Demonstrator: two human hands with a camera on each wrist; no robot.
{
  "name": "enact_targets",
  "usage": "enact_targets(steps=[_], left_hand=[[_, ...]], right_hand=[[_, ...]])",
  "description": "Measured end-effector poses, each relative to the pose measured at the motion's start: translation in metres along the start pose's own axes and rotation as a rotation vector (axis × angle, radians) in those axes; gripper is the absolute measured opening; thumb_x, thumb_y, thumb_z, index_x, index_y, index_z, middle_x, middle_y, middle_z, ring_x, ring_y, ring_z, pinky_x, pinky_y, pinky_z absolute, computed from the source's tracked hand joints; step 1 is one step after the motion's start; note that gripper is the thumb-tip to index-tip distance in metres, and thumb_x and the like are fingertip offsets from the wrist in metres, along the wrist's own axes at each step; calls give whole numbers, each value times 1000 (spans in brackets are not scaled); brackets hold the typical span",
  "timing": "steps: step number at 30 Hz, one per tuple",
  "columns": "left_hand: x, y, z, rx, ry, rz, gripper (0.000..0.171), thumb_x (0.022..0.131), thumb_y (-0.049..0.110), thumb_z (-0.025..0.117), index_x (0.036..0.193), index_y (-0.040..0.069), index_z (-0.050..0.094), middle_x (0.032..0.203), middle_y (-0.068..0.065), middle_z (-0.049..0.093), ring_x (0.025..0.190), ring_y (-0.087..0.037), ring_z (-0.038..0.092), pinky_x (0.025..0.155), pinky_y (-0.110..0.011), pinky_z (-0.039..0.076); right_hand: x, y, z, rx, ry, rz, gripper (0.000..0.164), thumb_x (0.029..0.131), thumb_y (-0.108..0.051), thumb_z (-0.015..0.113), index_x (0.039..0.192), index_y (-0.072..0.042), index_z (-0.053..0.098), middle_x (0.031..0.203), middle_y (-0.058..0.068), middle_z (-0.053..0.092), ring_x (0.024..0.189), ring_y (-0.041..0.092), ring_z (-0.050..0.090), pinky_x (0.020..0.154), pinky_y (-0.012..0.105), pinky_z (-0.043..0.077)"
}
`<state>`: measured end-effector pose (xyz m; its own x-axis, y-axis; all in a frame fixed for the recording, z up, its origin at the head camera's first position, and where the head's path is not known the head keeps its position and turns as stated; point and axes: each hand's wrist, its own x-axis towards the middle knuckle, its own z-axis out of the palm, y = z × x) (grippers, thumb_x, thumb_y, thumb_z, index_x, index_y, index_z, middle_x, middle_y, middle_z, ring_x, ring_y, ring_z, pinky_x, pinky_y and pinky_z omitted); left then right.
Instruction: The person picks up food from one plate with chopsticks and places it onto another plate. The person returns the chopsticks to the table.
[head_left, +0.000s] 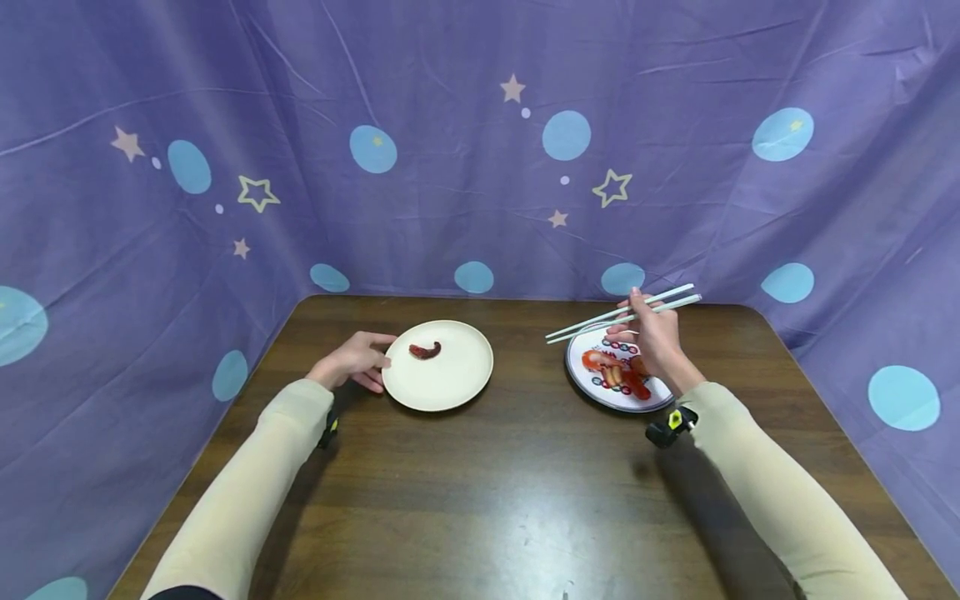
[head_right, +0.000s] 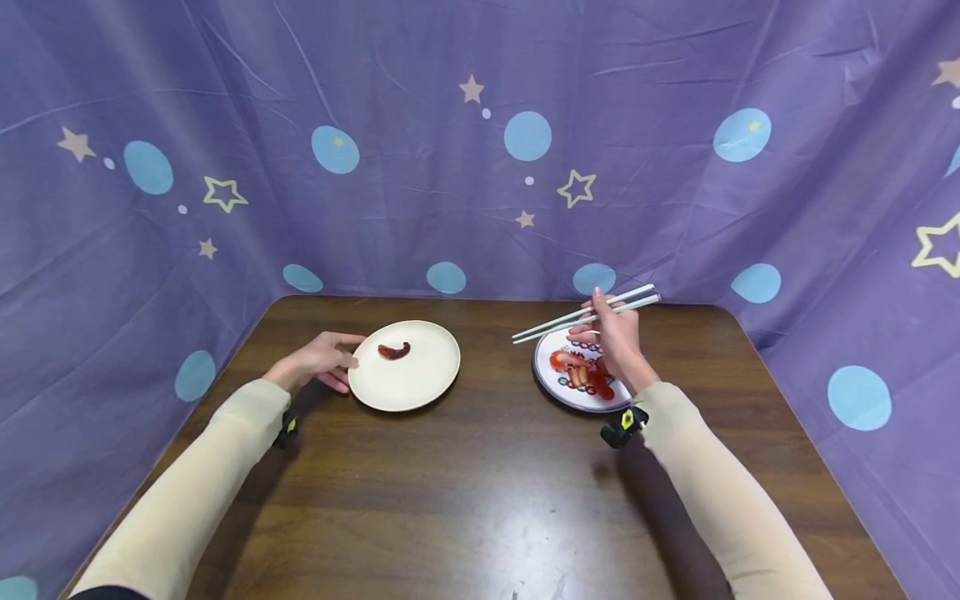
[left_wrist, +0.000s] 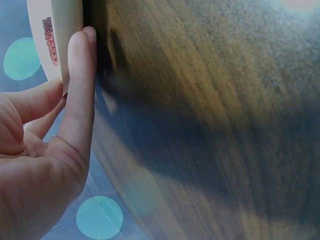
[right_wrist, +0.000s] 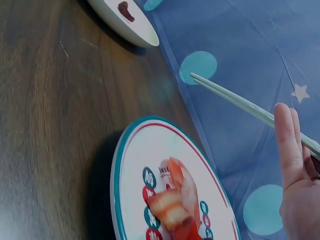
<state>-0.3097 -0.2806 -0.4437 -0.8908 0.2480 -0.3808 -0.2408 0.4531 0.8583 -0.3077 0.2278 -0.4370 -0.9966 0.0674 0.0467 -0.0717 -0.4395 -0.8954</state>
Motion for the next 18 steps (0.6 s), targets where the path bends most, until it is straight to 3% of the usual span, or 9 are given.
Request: enact_targets(steps=[18], left_hand=[[0,0,1,3,15,-31,65,102,-8,52,163,-5,29,93,-26,67,62,-22,71,63,-39,69]], right_hand=[[-8,-17,-37,41,-4,-11,36,112,-24,53,90,0,68,77,8,69,58,24,73,58,38,67]])
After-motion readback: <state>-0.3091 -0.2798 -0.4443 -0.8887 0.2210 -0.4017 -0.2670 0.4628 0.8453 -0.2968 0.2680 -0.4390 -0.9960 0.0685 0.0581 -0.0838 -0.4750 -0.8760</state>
